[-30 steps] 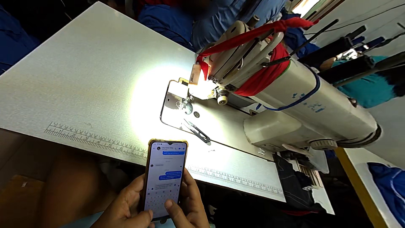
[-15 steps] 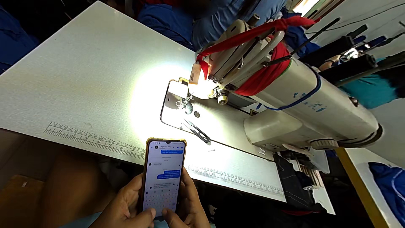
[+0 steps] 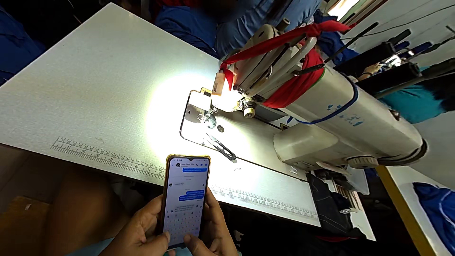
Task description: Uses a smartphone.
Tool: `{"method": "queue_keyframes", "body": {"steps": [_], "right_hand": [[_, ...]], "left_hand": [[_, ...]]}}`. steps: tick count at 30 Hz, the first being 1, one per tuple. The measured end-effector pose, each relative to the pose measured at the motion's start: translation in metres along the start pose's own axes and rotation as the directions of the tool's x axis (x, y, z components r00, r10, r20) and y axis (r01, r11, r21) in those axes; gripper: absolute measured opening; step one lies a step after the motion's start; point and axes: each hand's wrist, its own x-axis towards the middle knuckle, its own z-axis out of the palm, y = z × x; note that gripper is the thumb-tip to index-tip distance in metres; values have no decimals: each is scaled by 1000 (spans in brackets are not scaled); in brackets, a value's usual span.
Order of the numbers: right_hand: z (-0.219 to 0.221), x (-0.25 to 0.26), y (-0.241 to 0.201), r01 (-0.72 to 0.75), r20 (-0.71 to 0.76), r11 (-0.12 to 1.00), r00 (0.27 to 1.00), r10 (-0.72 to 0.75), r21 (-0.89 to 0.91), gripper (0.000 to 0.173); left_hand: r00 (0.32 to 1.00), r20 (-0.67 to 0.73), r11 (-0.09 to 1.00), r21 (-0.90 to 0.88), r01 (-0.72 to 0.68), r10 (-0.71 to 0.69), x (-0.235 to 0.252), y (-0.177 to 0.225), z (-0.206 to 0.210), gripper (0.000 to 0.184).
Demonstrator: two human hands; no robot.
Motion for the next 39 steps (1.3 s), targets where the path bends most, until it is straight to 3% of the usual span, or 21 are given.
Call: {"method": "queue_keyframes", "body": {"steps": [10,16,25,39], "right_hand": [[10,1,0,12,-149,999,989,-18,-39,76],[14,2,2,34,-185,997,982,-47,-71,74],[2,1,2,0,28,1000,1000,-1,31,92],[2,-1,-1,-13,39,1000,999,13,1,91]], "left_hand": [[998,70,999,-50,-7,11,1,0,-2,66],[1000,8,1000,17,3,-3,1,-2,1,60],[1000,-16,1000,-23,5,-6,-1,-2,-2,64],[999,-44,1000,-25,17,-18,-2,-1,1,64]]}}
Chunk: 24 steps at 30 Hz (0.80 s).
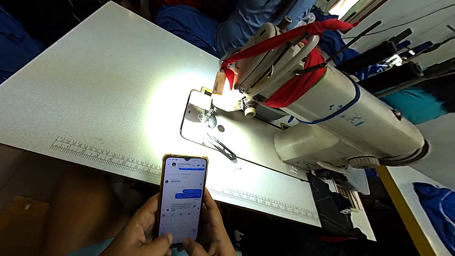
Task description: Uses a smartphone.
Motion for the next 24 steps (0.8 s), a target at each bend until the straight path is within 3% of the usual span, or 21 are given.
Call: {"method": "queue_keyframes", "body": {"steps": [6,17,24], "right_hand": [[0,0,1,11,4,1000,1000,-11,1,90],[-1,0,-2,-29,-17,994,999,31,110,80],[12,3,-1,4,-197,999,980,-14,-48,70]], "left_hand": [[993,-118,996,85,5,5,1,-1,7,57],[1000,-19,1000,-2,-3,3,0,0,1,63],[999,36,1000,7,-9,9,1,0,1,65]]}}
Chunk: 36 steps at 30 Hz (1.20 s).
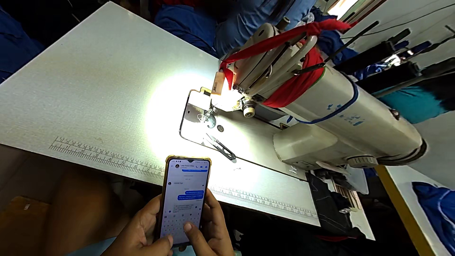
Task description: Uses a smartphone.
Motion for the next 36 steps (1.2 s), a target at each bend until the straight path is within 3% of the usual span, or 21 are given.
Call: {"method": "queue_keyframes", "body": {"steps": [5,13,20,25,27,34,36], "right_hand": [[-16,2,-2,-58,189,992,981,36,113,77],[-14,1,-2,-39,151,996,988,26,84,83],[-11,2,-1,-36,88,992,996,26,121,63],[-15,3,1,-23,202,994,979,1,107,92],[-15,2,1,-30,205,995,979,9,100,95],[-15,0,0,-52,130,986,991,31,160,62],[-14,0,0,-42,105,992,994,29,121,60]], "left_hand": [[1000,22,999,-51,0,2,0,1,-4,62],[1000,26,1000,-20,-14,15,2,0,-3,57],[998,52,999,-50,-17,20,2,1,-4,62],[1000,11,998,-56,-5,5,2,1,-3,63],[1000,6,998,-61,1,-1,2,1,-3,63],[1000,10,997,-82,5,-4,1,0,-3,63],[1000,11,997,-83,7,-7,1,-1,-2,63]]}}
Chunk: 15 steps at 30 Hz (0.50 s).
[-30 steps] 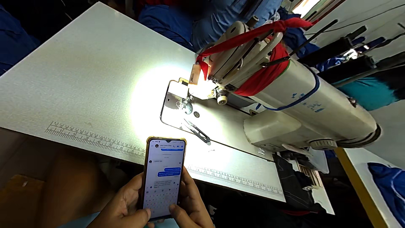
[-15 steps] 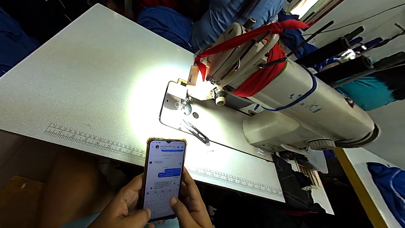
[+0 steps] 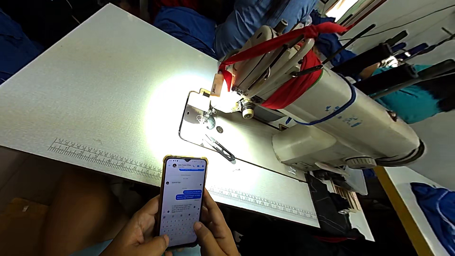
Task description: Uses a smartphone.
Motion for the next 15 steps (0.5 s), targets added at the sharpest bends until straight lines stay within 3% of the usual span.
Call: {"method": "queue_keyframes", "body": {"steps": [6,11,15], "right_hand": [[8,1,0,23,-54,993,998,-29,-112,67],[2,1,-2,-6,41,1000,999,7,-28,83],[0,0,-1,2,42,1000,999,-1,-27,75]], "left_hand": [[1000,19,1000,22,22,-22,-1,2,0,64],[1000,10,999,49,6,-7,-1,4,0,63],[1000,-26,997,77,15,-13,-1,3,2,59]]}}
